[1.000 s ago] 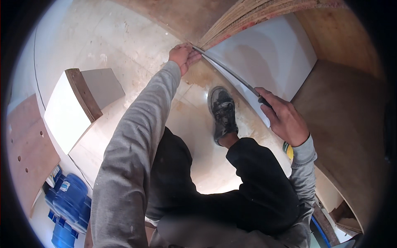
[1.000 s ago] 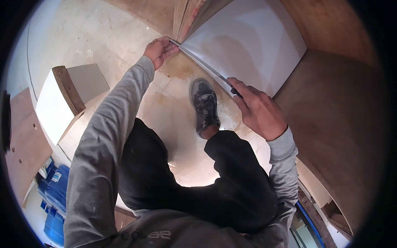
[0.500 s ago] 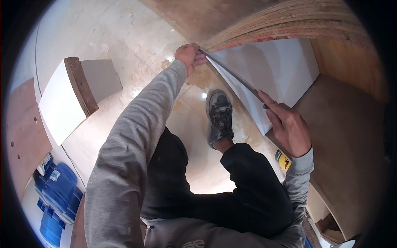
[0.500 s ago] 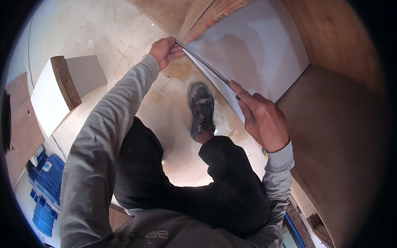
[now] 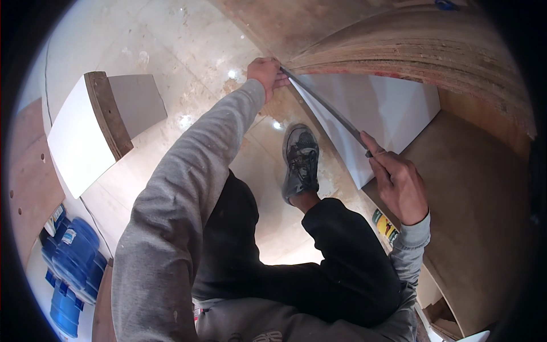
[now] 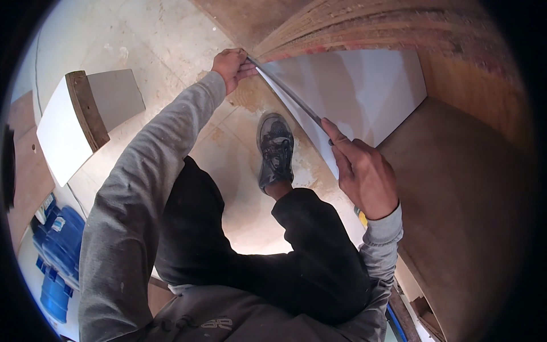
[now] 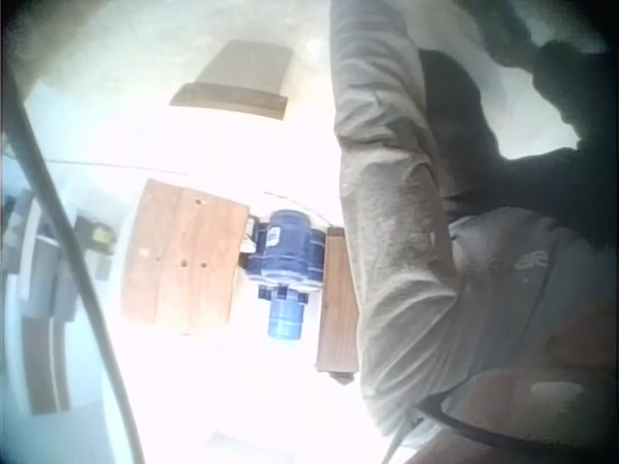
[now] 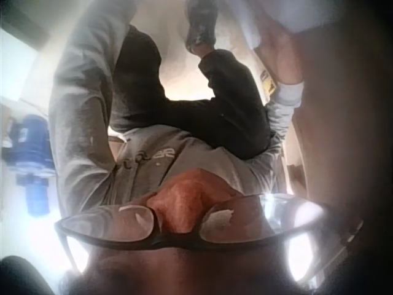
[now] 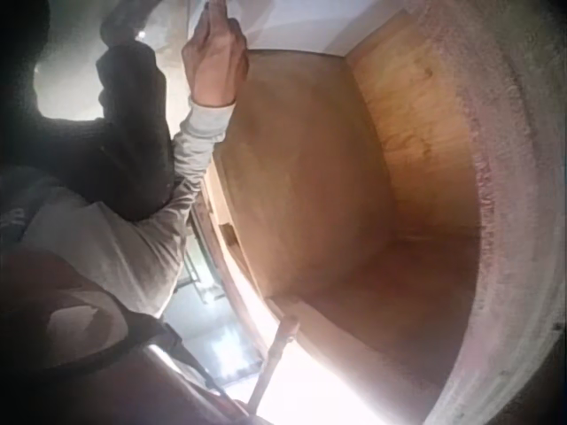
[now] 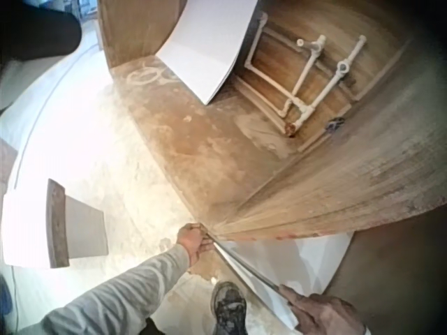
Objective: The person fits a laminate sheet into a wooden cabinet by hand, using a metal file to smooth the edges and tapping the sheet into place.
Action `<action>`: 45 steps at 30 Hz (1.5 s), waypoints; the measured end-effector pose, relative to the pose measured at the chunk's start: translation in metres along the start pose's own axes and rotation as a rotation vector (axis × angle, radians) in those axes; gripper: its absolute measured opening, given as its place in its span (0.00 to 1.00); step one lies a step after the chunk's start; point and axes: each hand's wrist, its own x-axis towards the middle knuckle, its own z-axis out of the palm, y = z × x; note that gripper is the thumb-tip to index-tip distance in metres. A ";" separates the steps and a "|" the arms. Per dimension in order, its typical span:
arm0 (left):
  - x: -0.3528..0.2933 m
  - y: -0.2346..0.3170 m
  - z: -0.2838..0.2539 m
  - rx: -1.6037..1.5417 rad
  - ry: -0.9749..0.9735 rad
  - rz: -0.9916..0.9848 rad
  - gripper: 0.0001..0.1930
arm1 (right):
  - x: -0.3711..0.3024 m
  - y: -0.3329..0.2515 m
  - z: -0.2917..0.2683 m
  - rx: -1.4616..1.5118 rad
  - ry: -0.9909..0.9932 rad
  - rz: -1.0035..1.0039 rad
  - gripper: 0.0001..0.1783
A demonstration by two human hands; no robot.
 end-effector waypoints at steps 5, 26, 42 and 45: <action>-0.006 0.003 0.002 -0.011 0.006 -0.020 0.15 | 0.002 -0.004 -0.003 -0.017 0.006 -0.017 0.32; -0.020 0.008 0.006 -0.036 -0.015 -0.040 0.15 | 0.009 -0.027 -0.011 -0.087 -0.035 0.053 0.35; -0.018 0.006 0.010 0.018 0.050 -0.034 0.15 | 0.008 -0.014 -0.005 -0.040 -0.009 0.055 0.34; -0.017 0.007 0.006 0.038 0.070 -0.049 0.14 | 0.014 -0.015 -0.004 0.001 -0.008 0.015 0.33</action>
